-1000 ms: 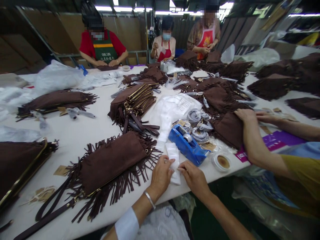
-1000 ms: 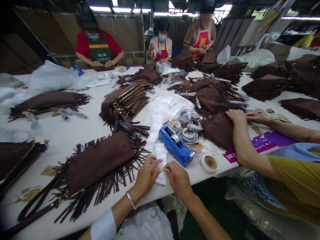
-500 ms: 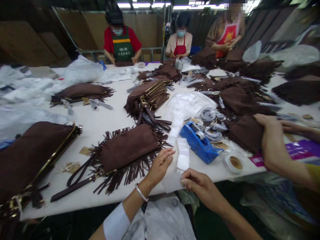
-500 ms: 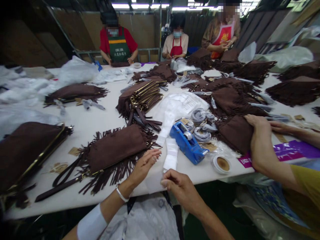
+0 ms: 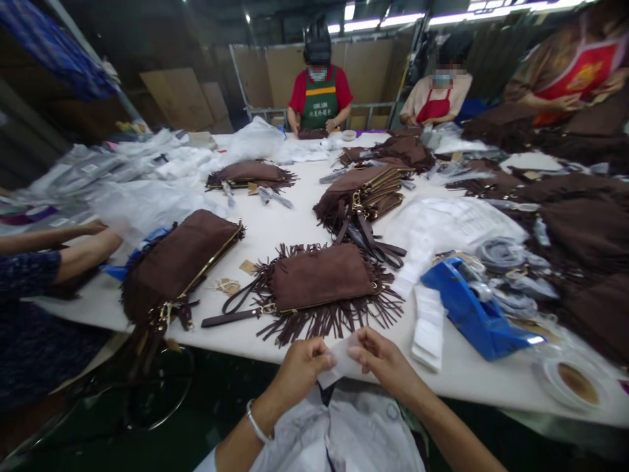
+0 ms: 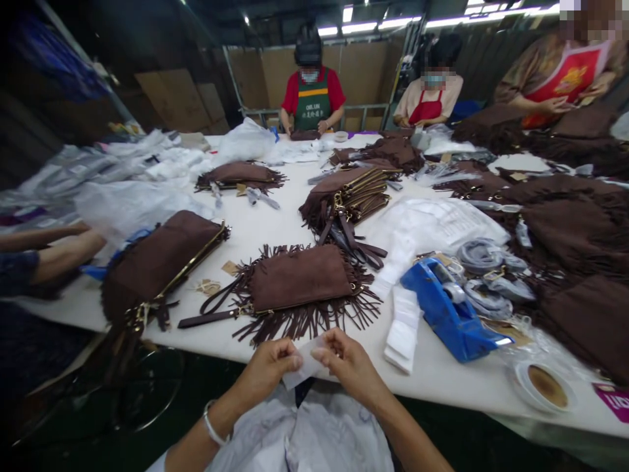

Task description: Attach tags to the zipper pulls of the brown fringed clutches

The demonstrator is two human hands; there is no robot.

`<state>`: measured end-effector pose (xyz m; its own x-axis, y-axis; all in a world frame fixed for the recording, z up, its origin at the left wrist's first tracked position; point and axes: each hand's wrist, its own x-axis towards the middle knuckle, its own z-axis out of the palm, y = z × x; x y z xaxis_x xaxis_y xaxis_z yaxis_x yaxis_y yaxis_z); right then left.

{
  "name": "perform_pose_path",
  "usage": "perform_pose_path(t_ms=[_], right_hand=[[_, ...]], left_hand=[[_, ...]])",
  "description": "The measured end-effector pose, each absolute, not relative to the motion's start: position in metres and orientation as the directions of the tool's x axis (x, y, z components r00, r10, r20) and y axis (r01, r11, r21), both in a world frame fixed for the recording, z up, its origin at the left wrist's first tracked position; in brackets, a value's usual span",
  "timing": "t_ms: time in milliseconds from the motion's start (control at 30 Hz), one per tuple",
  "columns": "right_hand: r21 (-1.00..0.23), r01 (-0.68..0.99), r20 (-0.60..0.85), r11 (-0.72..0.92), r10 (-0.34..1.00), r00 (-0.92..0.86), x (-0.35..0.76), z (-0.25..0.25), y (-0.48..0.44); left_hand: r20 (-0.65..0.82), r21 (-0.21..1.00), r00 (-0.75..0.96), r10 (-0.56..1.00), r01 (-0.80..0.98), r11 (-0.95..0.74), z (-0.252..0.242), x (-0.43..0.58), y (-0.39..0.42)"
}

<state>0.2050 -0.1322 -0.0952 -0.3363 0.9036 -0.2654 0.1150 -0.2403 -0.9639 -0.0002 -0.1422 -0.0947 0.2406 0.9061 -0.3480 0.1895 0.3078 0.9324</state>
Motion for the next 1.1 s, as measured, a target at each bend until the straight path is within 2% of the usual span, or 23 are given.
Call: perform_pose_path(t_ms=[100, 233, 300, 433, 500, 633, 767, 833, 967, 1100], right_hand=[[-0.959, 0.089, -0.283, -0.270, 0.884, -0.373, 0.182, -0.098, -0.132], [-0.953, 0.206, -0.283, -0.221, 0.895, -0.345, 0.152, -0.100, -0.131], [-0.943, 0.291, -0.267, -0.164, 0.892, -0.365, 0.136, -0.100, -0.132], [-0.924, 0.376, -0.248, -0.071, 0.860, -0.446, 0.103, -0.100, -0.137], [-0.923, 0.377, -0.267, -0.077, 0.834, -0.483, 0.089, -0.103, -0.135], [-0.915, 0.371, -0.316, -0.159, 0.854, -0.414, 0.077, -0.112, -0.112], [-0.886, 0.383, -0.360, -0.260, 0.907, -0.218, 0.074, -0.124, -0.082], [-0.871, 0.323, -0.437, -0.370, 0.884, -0.165, 0.068, -0.130, -0.075], [-0.832, 0.202, -0.546, -0.517, 0.827, -0.132, 0.052, -0.138, -0.074], [-0.788, 0.118, -0.615, -0.604, 0.776, -0.141, 0.045, -0.134, -0.071]], left_hand=[[-0.279, 0.931, 0.190, 0.941, 0.294, 0.216, -0.090, -0.018, -0.152], [-0.264, 0.908, 0.134, 0.955, 0.369, 0.199, -0.095, -0.044, -0.170], [-0.292, 0.928, 0.135, 0.947, 0.279, 0.247, -0.102, -0.056, -0.180], [-0.362, 0.919, 0.147, 0.921, -0.110, 0.379, -0.118, -0.078, -0.190], [-0.386, 0.899, 0.110, 0.916, -0.176, 0.400, -0.127, -0.088, -0.192], [-0.385, 0.921, 0.020, 0.923, -0.056, 0.385, -0.135, -0.107, -0.194], [-0.289, 0.933, -0.017, 0.957, 0.220, 0.285, -0.125, -0.121, -0.193], [-0.212, 0.923, 0.014, 0.977, 0.333, 0.195, -0.117, -0.124, -0.186], [-0.059, 0.897, 0.103, 0.993, 0.442, 0.007, -0.109, -0.121, -0.163], [-0.041, 0.846, 0.100, 0.994, 0.532, -0.019, -0.105, -0.116, -0.143]])
